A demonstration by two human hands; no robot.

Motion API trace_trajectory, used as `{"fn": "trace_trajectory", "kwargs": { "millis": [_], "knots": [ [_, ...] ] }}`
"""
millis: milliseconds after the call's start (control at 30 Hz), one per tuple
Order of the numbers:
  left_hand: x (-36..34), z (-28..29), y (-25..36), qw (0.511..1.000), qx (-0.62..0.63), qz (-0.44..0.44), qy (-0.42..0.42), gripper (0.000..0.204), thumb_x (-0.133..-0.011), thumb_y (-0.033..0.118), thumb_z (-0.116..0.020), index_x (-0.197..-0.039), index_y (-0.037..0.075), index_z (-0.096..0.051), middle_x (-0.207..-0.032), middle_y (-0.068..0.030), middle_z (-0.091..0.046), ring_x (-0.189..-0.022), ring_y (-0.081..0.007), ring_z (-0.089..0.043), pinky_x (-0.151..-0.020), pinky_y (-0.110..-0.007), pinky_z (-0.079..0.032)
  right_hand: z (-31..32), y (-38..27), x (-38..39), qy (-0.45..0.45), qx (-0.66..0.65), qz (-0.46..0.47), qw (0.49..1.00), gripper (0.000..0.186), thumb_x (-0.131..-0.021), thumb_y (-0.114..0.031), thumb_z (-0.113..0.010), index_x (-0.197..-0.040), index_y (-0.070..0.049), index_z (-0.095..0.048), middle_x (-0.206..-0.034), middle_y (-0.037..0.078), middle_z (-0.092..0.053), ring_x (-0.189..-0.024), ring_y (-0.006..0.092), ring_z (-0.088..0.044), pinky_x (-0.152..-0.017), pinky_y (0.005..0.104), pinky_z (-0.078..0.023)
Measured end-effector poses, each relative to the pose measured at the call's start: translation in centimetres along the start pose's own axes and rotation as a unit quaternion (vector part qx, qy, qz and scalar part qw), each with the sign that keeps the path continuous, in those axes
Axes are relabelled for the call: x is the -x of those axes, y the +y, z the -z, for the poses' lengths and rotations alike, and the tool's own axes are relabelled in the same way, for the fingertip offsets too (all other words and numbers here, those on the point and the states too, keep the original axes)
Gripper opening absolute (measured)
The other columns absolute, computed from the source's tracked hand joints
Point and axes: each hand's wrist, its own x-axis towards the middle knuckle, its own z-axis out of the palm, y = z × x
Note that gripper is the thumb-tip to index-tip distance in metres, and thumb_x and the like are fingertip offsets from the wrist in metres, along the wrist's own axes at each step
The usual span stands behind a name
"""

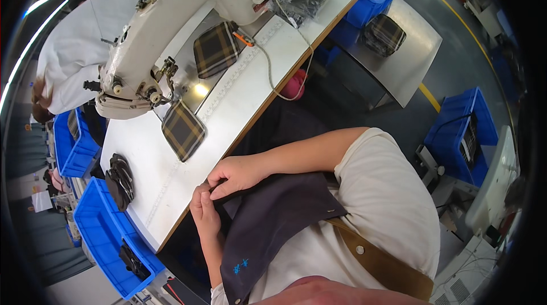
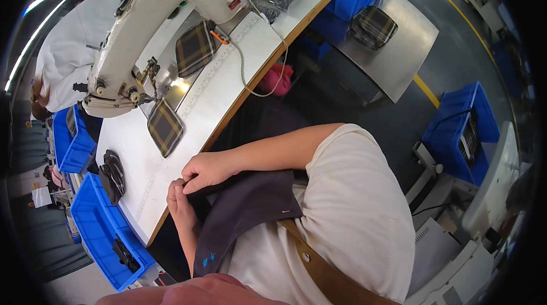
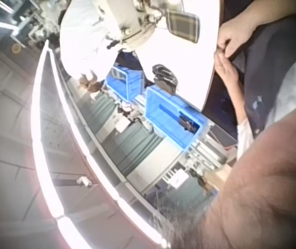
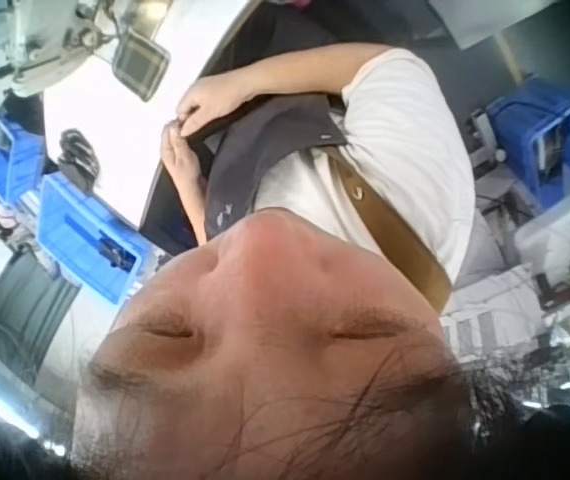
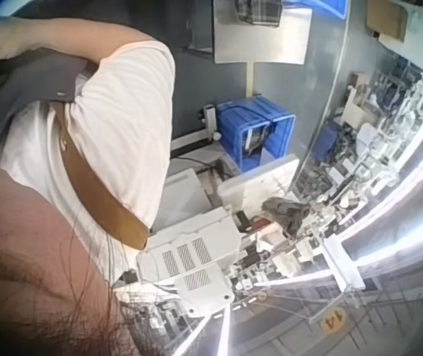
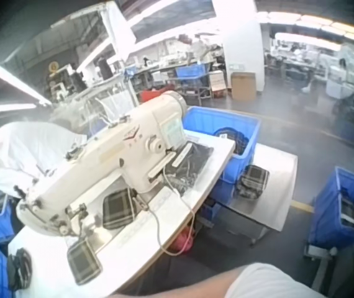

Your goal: The person aligns a zipper on a dark fabric pouch and sews it using an industrial sewing machine. They guide the fabric under the needle, stitch along the zipper line, and then remove the finished pouch from the machine.

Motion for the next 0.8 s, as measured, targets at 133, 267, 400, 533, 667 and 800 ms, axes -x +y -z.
{"fn": "trace_trajectory", "kwargs": {
  "millis": [133,267,400,533,667,800],
  "knots": [
    [0.4,0.7,1.1,0.999,-0.014,-0.046,-0.003,0.039,-0.112,0.033,-0.052,-0.097,-0.001,-0.063,-0.093,-0.0064,-0.062,-0.089,-0.0156,-0.054,-0.084,-0.031,-0.043,0.8,-1.8,0.6,-0.02,0.04,0.026,0.999,0.035,-0.101,-0.035,-0.071,-0.096,-0.001,-0.071,-0.079,0.004,-0.066,-0.073,0.0136,-0.056,-0.067,0.0337,-0.047],
    [0.5,2.3,1.1,0.997,0.041,-0.062,0.0,0.044,-0.112,0.038,-0.051,-0.102,-0.002,-0.066,-0.095,-0.0089,-0.063,-0.088,-0.0162,-0.056,-0.084,-0.032,-0.044,2.0,-2.6,2.2,-0.021,0.031,-0.018,0.999,0.03,-0.104,-0.031,-0.067,-0.095,-0.003,-0.07,-0.075,0.003,-0.064,-0.068,0.0123,-0.055,-0.063,0.033,-0.045],
    [1.3,1.3,1.7,0.997,0.066,-0.039,0.033,0.044,-0.112,0.037,-0.05,-0.102,-0.003,-0.067,-0.096,-0.0106,-0.063,-0.092,-0.0178,-0.057,-0.087,-0.032,-0.043,1.6,-2.6,3.3,-0.038,-0.025,-0.078,0.996,0.029,-0.103,-0.031,-0.068,-0.093,-0.004,-0.072,-0.076,0.0,-0.064,-0.07,0.0091,-0.055,-0.064,0.0303,-0.044],
    [0.6,1.0,0.1,0.995,0.094,0.01,0.046,0.042,-0.113,0.031,-0.048,-0.101,-0.004,-0.069,-0.101,-0.0113,-0.065,-0.098,-0.0184,-0.059,-0.09,-0.032,-0.043,1.0,-0.5,3.6,-0.009,-0.098,-0.126,0.987,0.026,-0.102,-0.029,-0.071,-0.09,-0.006,-0.072,-0.077,-0.003,-0.064,-0.072,0.0062,-0.054,-0.066,0.0267,-0.044],
    [-0.3,2.7,0.6,0.999,-0.022,0.014,-0.032,0.036,-0.112,0.025,-0.05,-0.098,-0.002,-0.068,-0.092,-0.005,-0.064,-0.087,-0.0138,-0.057,-0.082,-0.029,-0.045,1.5,-1.3,3.1,0.001,-0.079,-0.164,0.983,0.021,-0.101,-0.024,-0.073,-0.091,-0.006,-0.072,-0.078,-0.004,-0.063,-0.074,0.0038,-0.053,-0.067,0.0254,-0.044],
    [-1.3,1.6,4.6,0.975,-0.202,-0.02,-0.084,0.024,-0.105,0.022,-0.062,-0.095,0.0,-0.066,-0.085,-0.0034,-0.063,-0.081,-0.0129,-0.056,-0.073,-0.031,-0.047,1.0,-1.2,2.5,0.024,-0.041,-0.123,0.991,0.023,-0.101,-0.023,-0.074,-0.087,-0.005,-0.068,-0.073,-0.003,-0.062,-0.067,0.0041,-0.054,-0.062,0.0245,-0.044]
  ]
}}
